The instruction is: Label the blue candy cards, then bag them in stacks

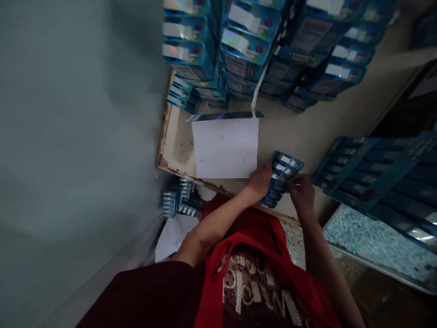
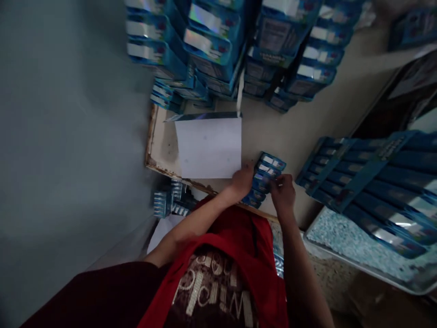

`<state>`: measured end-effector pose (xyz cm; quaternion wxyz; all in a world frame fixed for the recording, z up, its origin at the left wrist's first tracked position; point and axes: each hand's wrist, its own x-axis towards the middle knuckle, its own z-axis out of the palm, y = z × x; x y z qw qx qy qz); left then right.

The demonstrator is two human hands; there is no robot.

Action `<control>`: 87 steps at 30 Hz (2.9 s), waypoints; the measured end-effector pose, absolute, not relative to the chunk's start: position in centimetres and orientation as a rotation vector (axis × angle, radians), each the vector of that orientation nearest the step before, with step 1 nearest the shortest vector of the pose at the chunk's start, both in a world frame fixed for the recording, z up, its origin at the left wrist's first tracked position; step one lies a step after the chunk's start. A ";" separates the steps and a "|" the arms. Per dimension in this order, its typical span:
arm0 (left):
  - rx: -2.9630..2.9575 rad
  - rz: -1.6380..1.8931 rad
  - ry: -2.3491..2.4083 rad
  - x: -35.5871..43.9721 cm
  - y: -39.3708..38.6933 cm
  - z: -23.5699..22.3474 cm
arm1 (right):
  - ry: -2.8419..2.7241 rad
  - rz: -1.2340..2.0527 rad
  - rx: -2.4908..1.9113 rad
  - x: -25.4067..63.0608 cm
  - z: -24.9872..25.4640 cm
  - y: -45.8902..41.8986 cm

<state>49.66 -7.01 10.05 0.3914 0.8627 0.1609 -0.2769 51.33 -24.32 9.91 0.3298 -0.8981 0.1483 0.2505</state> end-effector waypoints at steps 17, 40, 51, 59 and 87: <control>1.245 0.119 1.038 54.4 21.6 10.1 | -0.393 0.535 -2.250 68.3 7.6 -3.9; 1.227 0.432 0.923 46.9 15.6 16.5 | -1.115 0.326 -2.122 55.0 15.0 5.9; 1.361 0.392 0.991 46.0 15.8 16.1 | -0.966 0.179 -2.247 54.1 16.2 4.2; 1.278 0.389 1.010 46.3 14.7 15.5 | -1.097 0.119 -2.235 55.4 15.3 4.2; 1.785 0.400 0.885 46.9 13.1 15.1 | 0.006 0.777 -1.492 56.1 19.5 -7.5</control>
